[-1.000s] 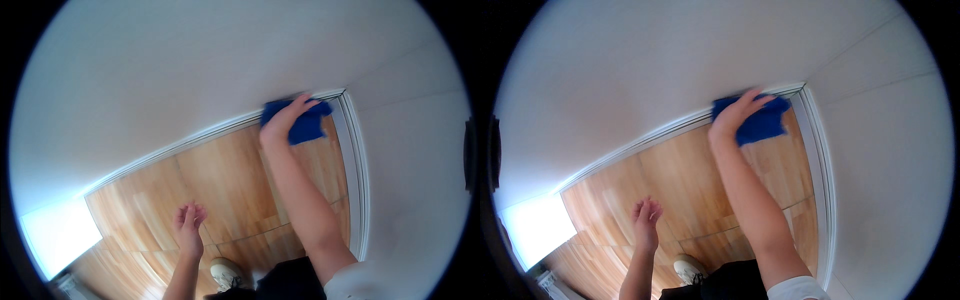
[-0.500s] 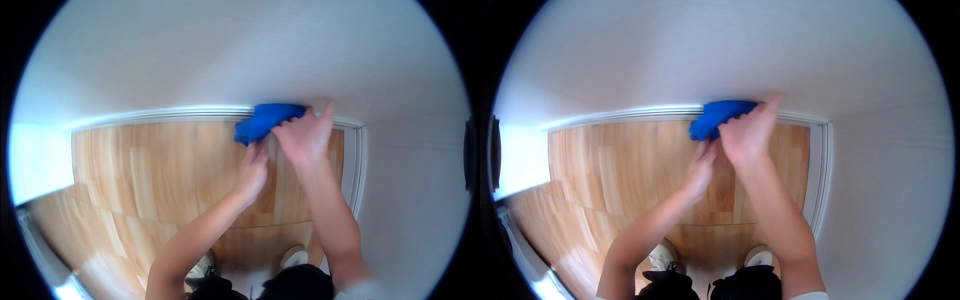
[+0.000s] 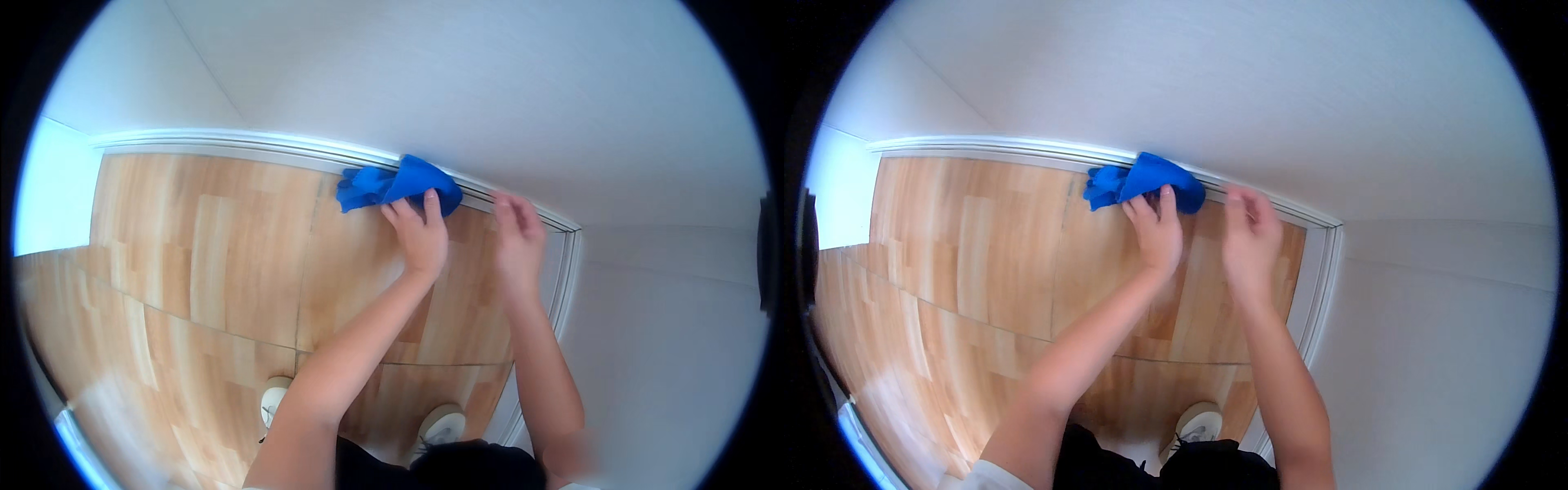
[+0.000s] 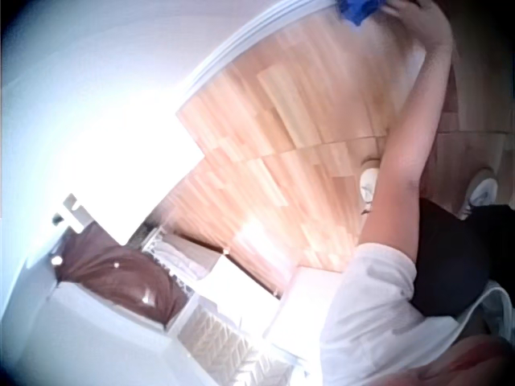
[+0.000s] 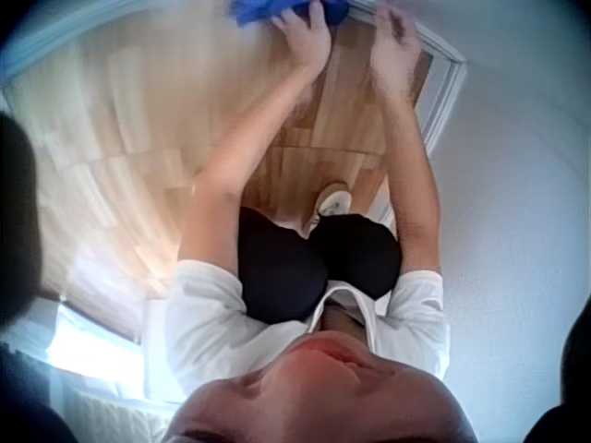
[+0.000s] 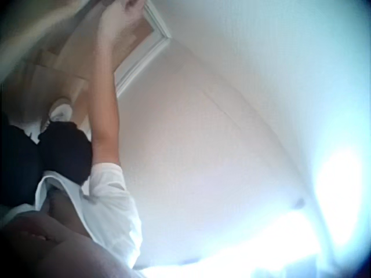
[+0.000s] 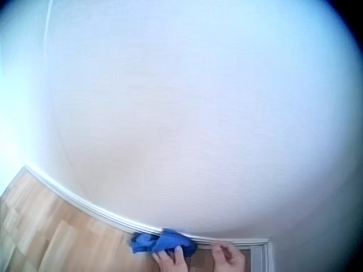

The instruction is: The person wipes various surfaces in a bedroom using a blue cloth. They clean a bedside table, the headboard, the wall baseboard, and a shoe cabinet, including the interior shelves and items like slippers and packaged goods.

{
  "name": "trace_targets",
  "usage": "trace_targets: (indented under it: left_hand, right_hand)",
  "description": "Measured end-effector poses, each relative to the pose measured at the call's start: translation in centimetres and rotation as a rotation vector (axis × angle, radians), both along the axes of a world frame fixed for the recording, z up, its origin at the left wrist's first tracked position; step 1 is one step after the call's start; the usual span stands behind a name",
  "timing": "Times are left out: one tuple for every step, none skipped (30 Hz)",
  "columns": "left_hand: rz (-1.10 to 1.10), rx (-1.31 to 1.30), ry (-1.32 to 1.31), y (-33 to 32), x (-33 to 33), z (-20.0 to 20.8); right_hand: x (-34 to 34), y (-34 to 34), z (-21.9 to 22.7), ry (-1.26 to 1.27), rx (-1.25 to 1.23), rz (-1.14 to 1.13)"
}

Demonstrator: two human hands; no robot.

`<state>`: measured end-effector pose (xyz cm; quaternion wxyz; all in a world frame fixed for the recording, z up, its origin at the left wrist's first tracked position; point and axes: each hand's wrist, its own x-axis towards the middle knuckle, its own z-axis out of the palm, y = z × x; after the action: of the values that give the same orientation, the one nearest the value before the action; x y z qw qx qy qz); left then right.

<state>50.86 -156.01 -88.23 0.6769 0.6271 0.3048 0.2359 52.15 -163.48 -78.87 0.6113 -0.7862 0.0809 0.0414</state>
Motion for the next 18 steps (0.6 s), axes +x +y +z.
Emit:
trace_targets:
  left_hand:
    - [-0.014,-0.052,-0.013,0.1,-0.1,-0.1]
    - [-0.045,-0.001,0.009,0.4,0.0,-0.2]
    - [-0.051,0.036,0.038,0.6,0.0,-0.2]
    - [-0.074,0.070,0.089,1.0,0.1,-0.1]
    - [-0.080,0.082,0.092,1.3,0.2,0.0]
    - [-0.053,0.113,0.078,1.7,0.1,0.1]
    - [-0.037,0.136,0.084,2.0,0.1,0.2]
    - [0.011,0.186,0.060,2.5,-0.2,0.3]
    - [0.069,0.222,0.059,2.6,-0.4,0.4]
    - [0.039,0.260,0.167,2.9,-0.7,0.4]
    - [0.036,0.316,0.240,2.9,-0.8,0.4]
    - [0.054,0.359,0.325,3.0,-1.0,0.3]
    - [-0.002,0.292,0.404,2.9,-1.0,0.3]
    - [0.024,0.309,0.313,2.8,-1.0,0.4]
    - [0.019,0.292,0.288,2.7,-1.0,0.5]
    - [0.010,0.269,0.259,2.6,-0.9,0.6]
    - [0.052,0.216,0.193,2.5,-0.8,0.8]
    - [0.098,0.161,0.114,2.5,-0.6,1.0]
  right_hand:
    - [0.5,0.4,-1.1,-0.071,-0.226,0.038]
    - [1.1,0.9,-2.1,-0.171,-0.276,0.071]
    - [1.6,1.5,-2.8,-0.209,-0.341,0.072]
    - [2.0,2.1,-3.4,-0.137,-0.334,0.102]
    - [2.2,2.7,-3.8,-0.028,-0.331,0.120]
    - [2.5,3.4,-4.0,0.076,-0.327,0.151]
    - [2.6,3.9,-4.2,0.120,-0.295,0.202]
    - [2.6,4.5,-4.2,0.162,-0.256,0.273]
    - [2.7,4.9,-4.1,0.188,-0.199,0.355]
    - [2.6,5.3,-4.1,0.051,-0.256,0.334]
    - [2.5,5.4,-4.0,-0.114,-0.282,0.333]
    - [2.3,5.7,-3.9,-0.248,-0.325,0.331]
    - [2.2,5.7,-3.7,-0.227,-0.221,0.342]
    - [1.9,5.8,-3.5,-0.166,-0.143,0.351]
    - [1.7,5.7,-3.3,-0.107,-0.063,0.360]
    - [1.4,5.7,-3.0,-0.076,0.031,0.366]
    - [1.1,5.6,-2.7,-0.126,-0.014,0.375]
    - [0.9,5.5,-2.4,-0.211,-0.043,0.387]
